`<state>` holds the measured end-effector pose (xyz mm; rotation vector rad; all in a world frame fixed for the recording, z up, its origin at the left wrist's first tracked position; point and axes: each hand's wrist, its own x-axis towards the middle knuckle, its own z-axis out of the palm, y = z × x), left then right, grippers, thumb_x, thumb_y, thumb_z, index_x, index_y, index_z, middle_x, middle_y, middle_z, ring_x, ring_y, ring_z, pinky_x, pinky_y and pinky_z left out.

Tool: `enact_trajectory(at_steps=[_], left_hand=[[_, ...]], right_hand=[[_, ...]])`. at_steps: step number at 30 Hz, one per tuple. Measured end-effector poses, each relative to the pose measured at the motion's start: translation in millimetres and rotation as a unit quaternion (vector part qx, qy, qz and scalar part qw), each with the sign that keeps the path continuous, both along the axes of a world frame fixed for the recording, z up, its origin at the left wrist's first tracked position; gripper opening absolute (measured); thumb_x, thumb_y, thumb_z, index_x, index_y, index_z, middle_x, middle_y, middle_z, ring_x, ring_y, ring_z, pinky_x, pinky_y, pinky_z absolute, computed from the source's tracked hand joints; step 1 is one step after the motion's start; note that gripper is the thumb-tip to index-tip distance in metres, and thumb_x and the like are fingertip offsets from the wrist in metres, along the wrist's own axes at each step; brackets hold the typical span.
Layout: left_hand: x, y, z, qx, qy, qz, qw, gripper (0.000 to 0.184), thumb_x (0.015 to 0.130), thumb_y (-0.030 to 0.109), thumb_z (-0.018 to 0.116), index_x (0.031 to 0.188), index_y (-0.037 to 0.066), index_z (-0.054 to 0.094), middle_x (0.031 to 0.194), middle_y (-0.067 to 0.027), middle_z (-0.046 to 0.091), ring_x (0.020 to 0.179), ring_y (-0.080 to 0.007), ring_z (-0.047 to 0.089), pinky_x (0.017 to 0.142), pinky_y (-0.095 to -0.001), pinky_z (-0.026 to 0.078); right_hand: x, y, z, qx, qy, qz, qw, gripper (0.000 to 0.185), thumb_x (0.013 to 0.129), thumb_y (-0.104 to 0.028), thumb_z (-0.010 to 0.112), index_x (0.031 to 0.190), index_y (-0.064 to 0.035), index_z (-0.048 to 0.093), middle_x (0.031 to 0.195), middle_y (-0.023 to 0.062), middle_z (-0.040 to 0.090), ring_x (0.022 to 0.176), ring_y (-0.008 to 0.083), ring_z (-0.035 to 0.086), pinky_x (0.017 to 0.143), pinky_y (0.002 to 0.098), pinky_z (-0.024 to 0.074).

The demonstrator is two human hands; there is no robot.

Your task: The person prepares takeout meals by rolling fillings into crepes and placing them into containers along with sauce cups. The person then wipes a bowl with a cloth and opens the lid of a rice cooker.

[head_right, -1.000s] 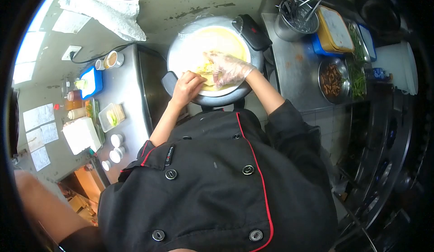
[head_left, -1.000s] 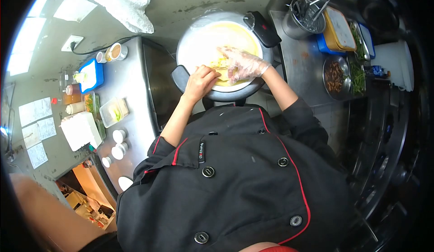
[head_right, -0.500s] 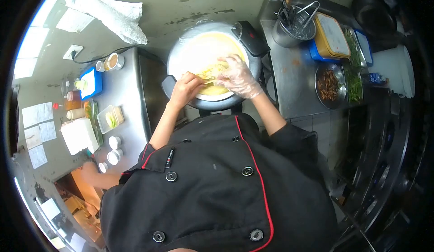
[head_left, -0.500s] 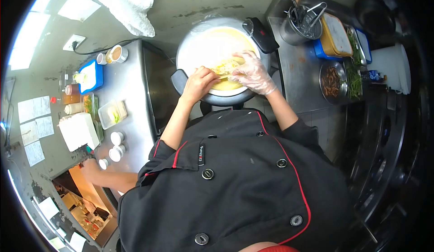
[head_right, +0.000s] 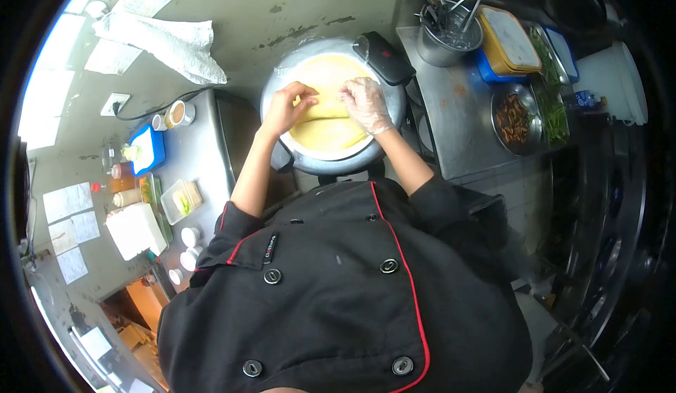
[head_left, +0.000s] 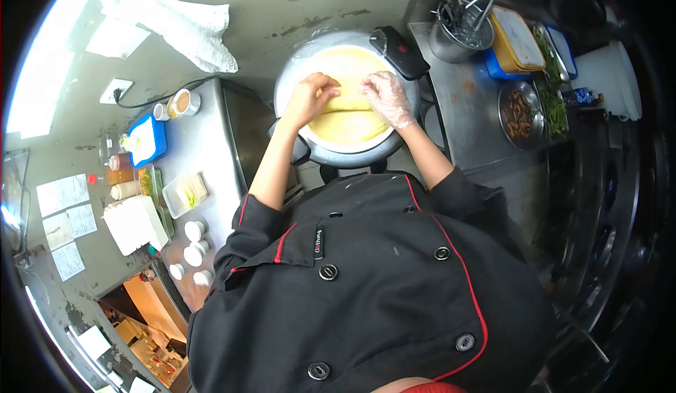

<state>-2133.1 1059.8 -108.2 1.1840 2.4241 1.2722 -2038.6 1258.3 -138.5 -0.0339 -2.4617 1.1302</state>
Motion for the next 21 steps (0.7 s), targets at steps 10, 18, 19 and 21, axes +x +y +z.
enact_trajectory(at_steps=[10,18,19,21], left_hand=[[-35,18,-16,-0.066,-0.040,0.011,0.997,0.025,0.079,0.009,0.074,0.102,0.002,0.067,0.095,-0.0127,0.066,0.085,-0.0232,0.065,0.079,-0.0345,0.052],[37,19,-20,-0.066,0.191,-0.055,0.978,0.056,0.091,0.030,0.060,0.138,0.005,0.044,0.135,-0.0177,0.051,0.126,-0.0341,0.047,0.107,-0.0450,0.037],[45,20,-23,-0.096,0.212,-0.055,0.971,0.060,0.091,0.035,0.058,0.141,0.006,0.041,0.138,-0.0173,0.048,0.129,-0.0337,0.045,0.109,-0.0461,0.034],[49,21,-27,-0.140,0.234,-0.060,0.960,0.066,0.092,0.041,0.056,0.144,0.007,0.037,0.142,-0.0167,0.044,0.132,-0.0333,0.041,0.110,-0.0475,0.031]], right_hand=[[-34,4,-3,0.081,-0.146,-0.108,0.980,0.014,0.073,-0.019,0.065,0.070,-0.0073,0.071,0.076,0.0179,0.067,0.077,0.0344,0.067,0.073,0.0432,0.0520],[-46,13,-1,0.109,-0.232,-0.090,0.962,0.019,0.076,-0.024,0.064,0.079,-0.0077,0.074,0.085,0.0183,0.069,0.083,0.0340,0.068,0.080,0.0404,0.0533],[-47,13,2,0.132,-0.236,-0.092,0.958,0.020,0.076,-0.024,0.065,0.081,-0.0077,0.074,0.087,0.0180,0.069,0.084,0.0336,0.068,0.081,0.0397,0.0534],[-39,25,8,0.023,-0.226,-0.047,0.973,0.022,0.077,-0.026,0.066,0.086,-0.0069,0.073,0.091,0.0168,0.070,0.086,0.0318,0.068,0.083,0.0384,0.0531]])
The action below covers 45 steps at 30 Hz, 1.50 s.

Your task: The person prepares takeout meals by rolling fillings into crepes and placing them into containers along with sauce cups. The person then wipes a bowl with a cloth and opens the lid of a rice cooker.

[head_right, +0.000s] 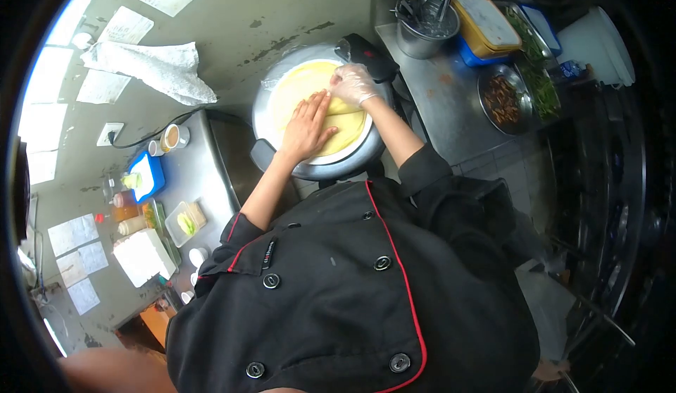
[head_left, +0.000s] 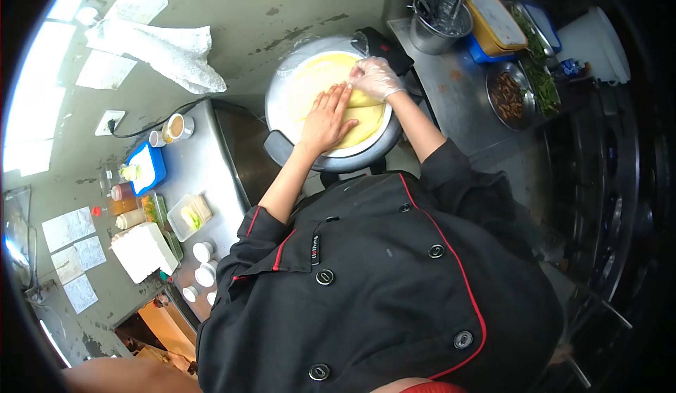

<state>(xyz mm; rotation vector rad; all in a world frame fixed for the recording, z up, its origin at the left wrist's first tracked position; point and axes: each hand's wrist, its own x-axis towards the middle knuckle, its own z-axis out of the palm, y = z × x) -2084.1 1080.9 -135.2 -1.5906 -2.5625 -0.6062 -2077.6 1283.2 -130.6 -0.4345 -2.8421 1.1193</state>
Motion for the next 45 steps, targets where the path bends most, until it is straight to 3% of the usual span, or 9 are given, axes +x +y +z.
enact_trajectory(at_steps=[2,8,10,20,24,28,34,38,45], left_hand=[[-1,2,-1,-0.030,0.006,-0.002,1.000,0.068,0.091,0.046,0.054,0.145,0.008,0.036,0.143,-0.0165,0.043,0.132,-0.0331,0.040,0.111,-0.0482,0.030],[0,8,6,-0.038,-0.001,0.015,0.999,0.063,0.089,0.043,0.059,0.139,0.008,0.043,0.132,-0.0163,0.050,0.124,-0.0317,0.046,0.105,-0.0456,0.035],[1,11,6,-0.033,0.008,0.022,0.999,0.060,0.088,0.043,0.061,0.135,0.008,0.047,0.130,-0.0154,0.051,0.122,-0.0309,0.048,0.104,-0.0450,0.036],[-4,12,18,-0.049,-0.020,0.013,0.998,0.057,0.085,0.042,0.064,0.130,0.009,0.051,0.126,-0.0153,0.054,0.119,-0.0309,0.050,0.098,-0.0445,0.039],[-8,11,22,-0.037,-0.060,0.017,0.997,0.062,0.082,0.037,0.069,0.134,0.010,0.049,0.125,-0.0139,0.054,0.119,-0.0303,0.049,0.098,-0.0447,0.039],[-5,10,24,-0.037,-0.058,0.008,0.998,0.068,0.080,0.032,0.072,0.141,0.021,0.045,0.126,-0.0141,0.054,0.120,-0.0303,0.049,0.099,-0.0454,0.039],[-1,9,20,-0.044,-0.007,0.001,0.999,0.062,0.083,0.032,0.068,0.141,0.028,0.046,0.128,-0.0141,0.052,0.119,-0.0300,0.050,0.101,-0.0450,0.038],[2,9,15,-0.023,-0.011,0.012,1.000,0.055,0.086,0.033,0.065,0.139,0.025,0.049,0.128,-0.0146,0.052,0.119,-0.0303,0.050,0.102,-0.0447,0.037],[3,10,9,-0.034,-0.010,0.022,0.999,0.056,0.087,0.036,0.064,0.139,0.026,0.049,0.129,-0.0152,0.051,0.123,-0.0306,0.047,0.105,-0.0487,0.034]], right_hand=[[15,16,17,-0.093,-0.002,-0.005,0.996,0.027,0.078,-0.027,0.069,0.094,-0.0053,0.072,0.094,0.0146,0.071,0.090,0.0278,0.069,0.085,0.0364,0.0525],[89,23,33,-0.013,-0.007,-0.027,1.000,0.045,0.071,-0.026,0.080,0.111,-0.0109,0.068,0.103,0.0154,0.063,0.102,0.0307,0.061,0.091,0.0387,0.0486],[104,10,0,0.053,0.121,-0.045,0.990,0.046,0.070,-0.024,0.081,0.112,-0.0120,0.068,0.103,0.0170,0.062,0.099,0.0321,0.061,0.089,0.0404,0.0490],[92,-20,-3,0.169,0.242,-0.014,0.955,0.013,0.081,-0.011,0.064,0.093,-0.0117,0.069,0.087,0.0100,0.064,0.080,0.0267,0.066,0.069,0.0371,0.0545],[91,-29,0,0.237,0.338,0.094,0.906,0.019,0.080,-0.004,0.065,0.098,-0.0055,0.070,0.095,0.0105,0.069,0.087,0.0269,0.069,0.076,0.0351,0.0571],[91,-29,-21,0.229,0.338,0.170,0.897,0.025,0.078,-0.007,0.062,0.101,-0.0018,0.068,0.106,0.0147,0.067,0.103,0.0291,0.065,0.088,0.0381,0.0543],[98,-27,-5,0.133,0.353,0.187,0.907,0.028,0.076,0.003,0.060,0.102,-0.0023,0.068,0.104,0.0156,0.067,0.100,0.0305,0.065,0.087,0.0394,0.0537],[103,-24,-7,-0.067,0.222,-0.098,0.968,0.029,0.077,-0.001,0.063,0.106,-0.0016,0.066,0.093,0.0169,0.063,0.086,0.0333,0.063,0.078,0.0402,0.0516],[49,13,-10,0.078,0.212,0.048,0.973,0.022,0.079,0.000,0.057,0.096,-0.0096,0.068,0.087,0.0151,0.059,0.083,0.0340,0.061,0.078,0.0420,0.0503]])
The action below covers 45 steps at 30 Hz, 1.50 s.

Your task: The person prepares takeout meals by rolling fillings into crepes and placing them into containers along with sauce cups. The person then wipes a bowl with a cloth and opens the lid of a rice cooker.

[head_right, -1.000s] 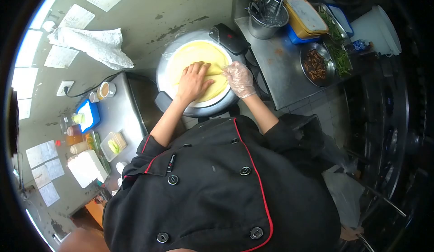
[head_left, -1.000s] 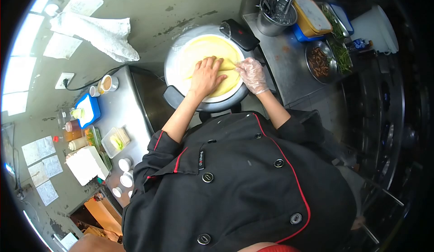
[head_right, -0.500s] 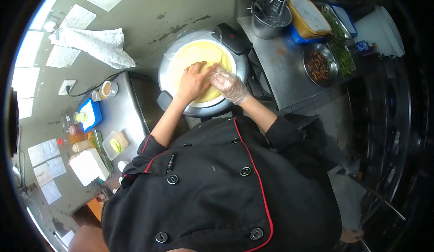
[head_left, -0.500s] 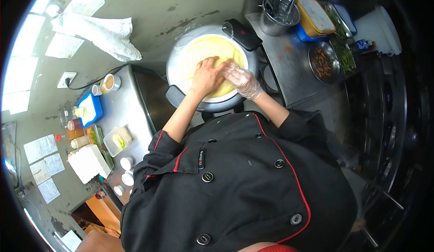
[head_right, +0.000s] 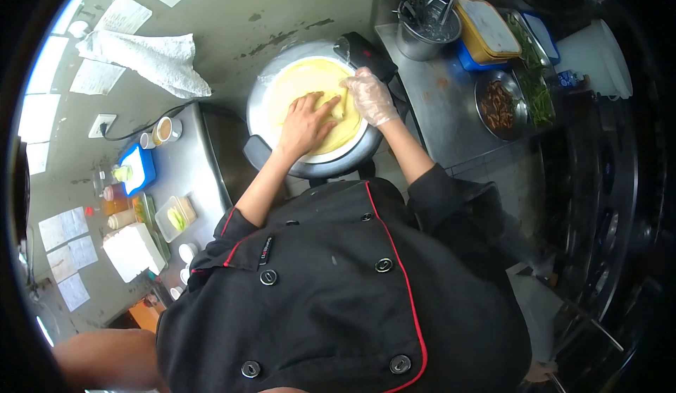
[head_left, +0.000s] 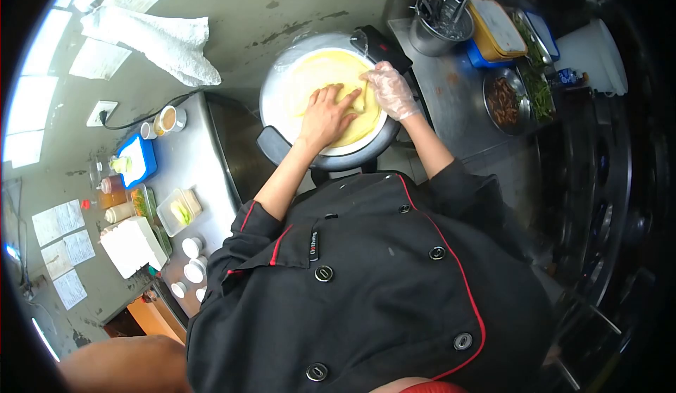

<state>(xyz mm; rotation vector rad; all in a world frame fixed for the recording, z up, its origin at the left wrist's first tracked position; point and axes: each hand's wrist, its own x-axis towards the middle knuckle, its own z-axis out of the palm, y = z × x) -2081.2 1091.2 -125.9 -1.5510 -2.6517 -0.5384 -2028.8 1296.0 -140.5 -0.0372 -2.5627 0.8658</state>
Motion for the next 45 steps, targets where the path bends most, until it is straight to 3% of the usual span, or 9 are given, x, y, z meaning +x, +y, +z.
enact_trajectory(at_steps=[8,12,15,16,20,23,28,40,45], left_hand=[[8,0,-2,0.035,0.020,0.035,0.999,0.052,0.086,0.031,0.065,0.135,0.022,0.052,0.129,-0.0160,0.051,0.120,-0.0340,0.049,0.104,-0.0484,0.035],[12,-1,-5,0.045,0.020,0.057,0.997,0.052,0.086,0.031,0.065,0.135,0.022,0.052,0.131,-0.0152,0.050,0.124,-0.0336,0.047,0.106,-0.0530,0.034],[13,-1,-7,0.029,0.005,0.060,0.998,0.053,0.086,0.031,0.065,0.136,0.022,0.051,0.134,-0.0142,0.049,0.128,-0.0327,0.045,0.107,-0.0549,0.032],[14,0,-9,0.029,0.005,0.061,0.998,0.053,0.086,0.031,0.065,0.137,0.022,0.050,0.135,-0.0138,0.049,0.129,-0.0324,0.044,0.107,-0.0551,0.032],[13,0,-9,0.010,-0.002,0.059,0.998,0.053,0.088,0.031,0.061,0.139,0.022,0.048,0.138,-0.0127,0.047,0.133,-0.0312,0.041,0.109,-0.0568,0.028],[12,0,-7,-0.002,0.002,0.056,0.998,0.053,0.089,0.031,0.061,0.139,0.023,0.047,0.138,-0.0122,0.048,0.133,-0.0305,0.041,0.110,-0.0597,0.026],[7,-2,-6,0.002,-0.003,0.048,0.999,0.050,0.089,0.031,0.061,0.137,0.021,0.050,0.136,-0.0113,0.049,0.131,-0.0296,0.043,0.110,-0.0631,0.023],[7,4,-4,0.072,-0.031,0.073,0.994,0.038,0.088,0.030,0.063,0.123,0.016,0.060,0.127,-0.0099,0.055,0.127,-0.0292,0.047,0.110,-0.0644,0.021],[5,7,-6,0.089,-0.045,0.078,0.992,0.039,0.086,0.028,0.065,0.122,0.014,0.061,0.125,-0.0102,0.056,0.127,-0.0293,0.047,0.111,-0.0641,0.020]], right_hand=[[-33,0,4,-0.005,-0.048,0.119,0.992,0.012,0.079,-0.004,0.065,0.091,-0.0057,0.067,0.087,0.0128,0.065,0.085,0.0322,0.063,0.078,0.0388,0.0514],[-16,-15,-1,-0.063,-0.036,0.011,0.997,0.023,0.087,-0.005,0.061,0.109,-0.0054,0.066,0.102,0.0157,0.069,0.091,0.0311,0.067,0.082,0.0374,0.0533],[13,-25,6,-0.251,-0.037,-0.025,0.967,0.028,0.092,-0.009,0.058,0.118,-0.0012,0.062,0.107,0.0160,0.069,0.098,0.0280,0.068,0.087,0.0358,0.0527],[25,-18,-6,-0.193,-0.071,0.026,0.978,0.045,0.094,-0.019,0.059,0.132,0.0032,0.051,0.125,0.0205,0.061,0.117,0.0296,0.060,0.099,0.0378,0.0461],[58,-44,-12,0.006,0.003,0.086,0.996,0.073,0.089,-0.029,0.064,0.143,0.0074,0.031,0.144,0.0288,0.038,0.135,0.0443,0.035,0.113,0.0473,0.0293],[59,-53,-23,0.069,0.000,0.048,0.996,0.073,0.085,-0.025,0.067,0.143,0.0059,0.034,0.142,0.0274,0.041,0.133,0.0428,0.039,0.111,0.0478,0.0320],[40,-45,-19,0.020,0.101,-0.020,0.995,0.031,0.081,-0.008,0.067,0.111,-0.0034,0.065,0.110,0.0132,0.066,0.100,0.0317,0.061,0.089,0.0419,0.0482],[21,-44,-3,-0.248,-0.067,-0.122,0.959,0.015,0.080,-0.009,0.072,0.094,-0.0052,0.070,0.094,0.0137,0.068,0.082,0.0309,0.064,0.074,0.0379,0.0517],[23,-45,-28,-0.193,0.013,-0.098,0.976,0.017,0.083,-0.008,0.070,0.099,-0.0009,0.067,0.098,0.0132,0.067,0.088,0.0262,0.065,0.076,0.0327,0.0532]])
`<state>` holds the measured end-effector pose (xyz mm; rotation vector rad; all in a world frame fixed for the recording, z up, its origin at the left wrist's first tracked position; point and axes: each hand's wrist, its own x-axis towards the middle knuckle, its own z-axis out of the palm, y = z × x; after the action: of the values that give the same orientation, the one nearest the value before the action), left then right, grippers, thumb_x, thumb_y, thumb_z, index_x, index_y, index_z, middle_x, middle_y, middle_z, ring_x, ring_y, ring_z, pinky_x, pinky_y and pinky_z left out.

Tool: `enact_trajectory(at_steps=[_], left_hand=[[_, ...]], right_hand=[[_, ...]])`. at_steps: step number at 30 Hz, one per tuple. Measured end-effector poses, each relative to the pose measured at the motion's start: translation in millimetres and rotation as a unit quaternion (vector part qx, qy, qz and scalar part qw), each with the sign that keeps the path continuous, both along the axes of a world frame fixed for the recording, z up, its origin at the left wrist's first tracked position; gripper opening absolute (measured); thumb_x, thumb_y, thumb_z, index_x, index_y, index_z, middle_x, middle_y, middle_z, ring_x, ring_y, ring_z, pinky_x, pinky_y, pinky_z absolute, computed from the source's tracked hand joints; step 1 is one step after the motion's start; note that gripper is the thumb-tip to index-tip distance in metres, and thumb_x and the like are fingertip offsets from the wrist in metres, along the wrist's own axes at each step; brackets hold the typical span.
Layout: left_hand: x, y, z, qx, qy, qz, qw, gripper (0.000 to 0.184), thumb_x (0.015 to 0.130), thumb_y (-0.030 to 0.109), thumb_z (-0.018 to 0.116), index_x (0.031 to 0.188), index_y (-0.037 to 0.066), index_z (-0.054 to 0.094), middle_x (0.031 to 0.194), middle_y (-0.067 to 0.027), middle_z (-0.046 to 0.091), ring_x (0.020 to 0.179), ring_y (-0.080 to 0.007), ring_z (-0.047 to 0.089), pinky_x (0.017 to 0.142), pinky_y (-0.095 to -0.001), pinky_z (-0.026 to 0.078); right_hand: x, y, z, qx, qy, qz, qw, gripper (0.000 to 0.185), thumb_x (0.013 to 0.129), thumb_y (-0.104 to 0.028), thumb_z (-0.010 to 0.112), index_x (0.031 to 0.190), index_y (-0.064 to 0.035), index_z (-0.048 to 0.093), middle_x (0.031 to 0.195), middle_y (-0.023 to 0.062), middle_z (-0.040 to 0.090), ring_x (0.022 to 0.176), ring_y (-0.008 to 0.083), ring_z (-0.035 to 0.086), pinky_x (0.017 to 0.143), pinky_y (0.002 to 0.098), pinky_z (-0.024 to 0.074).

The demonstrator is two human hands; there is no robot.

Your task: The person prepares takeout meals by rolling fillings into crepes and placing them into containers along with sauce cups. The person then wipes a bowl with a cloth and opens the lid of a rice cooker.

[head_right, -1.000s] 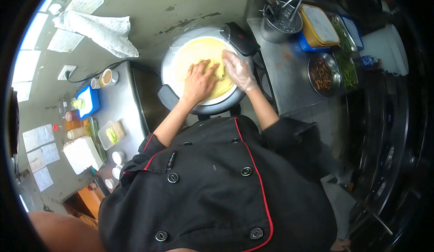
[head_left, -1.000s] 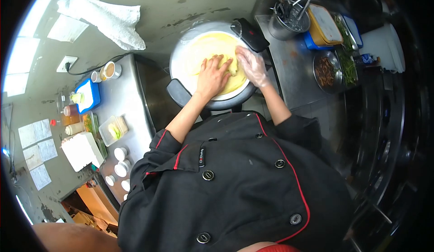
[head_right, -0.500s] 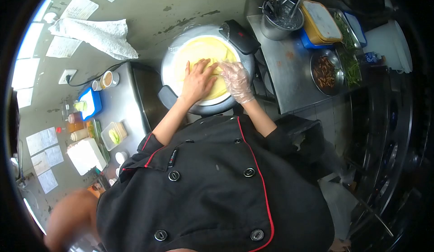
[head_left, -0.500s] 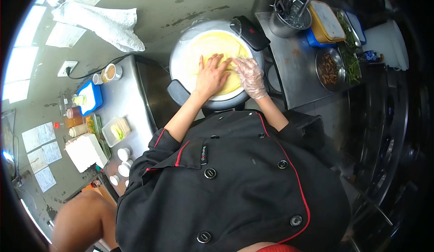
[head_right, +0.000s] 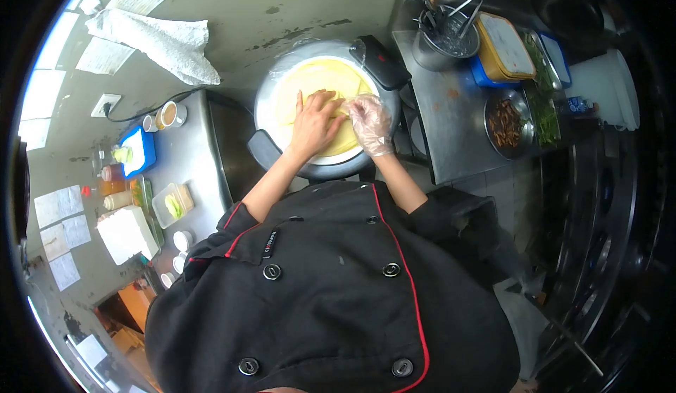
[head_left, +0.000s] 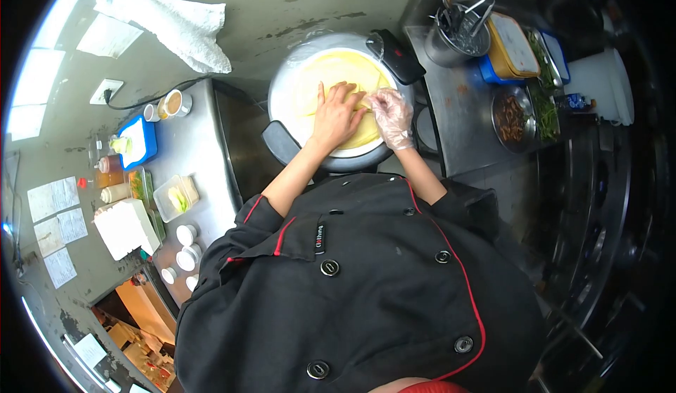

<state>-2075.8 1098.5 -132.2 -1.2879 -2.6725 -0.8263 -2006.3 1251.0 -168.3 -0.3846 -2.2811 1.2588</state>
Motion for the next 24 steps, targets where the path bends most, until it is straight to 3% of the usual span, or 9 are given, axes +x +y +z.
enact_trajectory(at_steps=[4,5,9,11,14,16,20,24], left_hand=[[-4,-5,2,0.022,-0.040,-0.011,0.999,0.038,0.083,0.024,0.067,0.119,0.013,0.063,0.126,-0.0104,0.056,0.127,-0.0295,0.047,0.112,-0.0628,0.019],[-5,-7,2,0.031,-0.051,-0.018,0.998,0.038,0.082,0.023,0.067,0.118,0.012,0.063,0.126,-0.0105,0.056,0.127,-0.0296,0.047,0.112,-0.0625,0.019],[-6,-32,8,0.083,-0.014,-0.002,0.996,0.037,0.077,0.015,0.070,0.114,0.013,0.065,0.121,-0.0091,0.058,0.120,-0.0284,0.051,0.109,-0.0565,0.028],[-11,-58,8,0.096,0.019,0.009,0.995,0.037,0.075,0.012,0.071,0.111,0.013,0.066,0.116,-0.0077,0.060,0.114,-0.0278,0.054,0.105,-0.0522,0.034],[-15,-92,11,0.036,0.049,0.101,0.993,0.023,0.073,0.017,0.077,0.095,0.014,0.072,0.101,-0.0007,0.065,0.101,-0.0221,0.057,0.090,-0.0421,0.040],[-23,-106,12,-0.022,0.036,0.106,0.993,0.023,0.071,0.022,0.079,0.093,0.016,0.074,0.095,0.0019,0.067,0.099,-0.0198,0.057,0.089,-0.0401,0.039],[-41,-113,14,-0.055,0.029,0.045,0.997,0.023,0.071,0.025,0.077,0.093,0.018,0.075,0.091,0.0020,0.067,0.093,-0.0158,0.057,0.086,-0.0385,0.039],[-53,-106,15,-0.117,0.065,-0.008,0.991,0.014,0.077,0.025,0.070,0.087,0.015,0.071,0.082,-0.0008,0.060,0.088,-0.0182,0.060,0.076,-0.0357,0.046]], right_hand=[[11,-18,15,0.175,0.020,0.024,0.984,0.027,0.086,-0.009,0.066,0.112,-0.0020,0.065,0.112,0.0147,0.064,0.107,0.0309,0.059,0.092,0.0400,0.0488],[13,-18,11,0.188,0.003,0.065,0.980,0.041,0.088,-0.014,0.064,0.125,0.0007,0.057,0.127,0.0200,0.057,0.120,0.0379,0.051,0.103,0.0456,0.0404],[21,-28,10,0.280,-0.015,0.107,0.954,0.061,0.089,-0.023,0.063,0.136,0.0098,0.041,0.136,0.0304,0.046,0.127,0.0460,0.043,0.110,0.0479,0.0341],[23,-28,16,0.280,-0.033,0.113,0.953,0.063,0.088,-0.023,0.064,0.137,0.0090,0.040,0.137,0.0299,0.045,0.129,0.0452,0.042,0.110,0.0477,0.0336],[23,-28,16,0.273,-0.057,0.122,0.953,0.066,0.087,-0.022,0.065,0.139,0.0084,0.038,0.139,0.0292,0.043,0.131,0.0445,0.040,0.111,0.0472,0.0327],[24,-28,15,0.269,-0.068,0.125,0.953,0.067,0.086,-0.022,0.066,0.139,0.0082,0.038,0.139,0.0287,0.043,0.131,0.0442,0.039,0.111,0.0468,0.0324],[21,-27,13,0.277,-0.067,0.128,0.950,0.067,0.085,-0.020,0.066,0.139,0.0078,0.039,0.139,0.0277,0.044,0.131,0.0436,0.039,0.112,0.0464,0.0318],[20,-24,9,0.287,-0.060,0.144,0.945,0.068,0.084,-0.018,0.066,0.138,0.0107,0.037,0.139,0.0298,0.042,0.131,0.0474,0.038,0.112,0.0485,0.0307]])
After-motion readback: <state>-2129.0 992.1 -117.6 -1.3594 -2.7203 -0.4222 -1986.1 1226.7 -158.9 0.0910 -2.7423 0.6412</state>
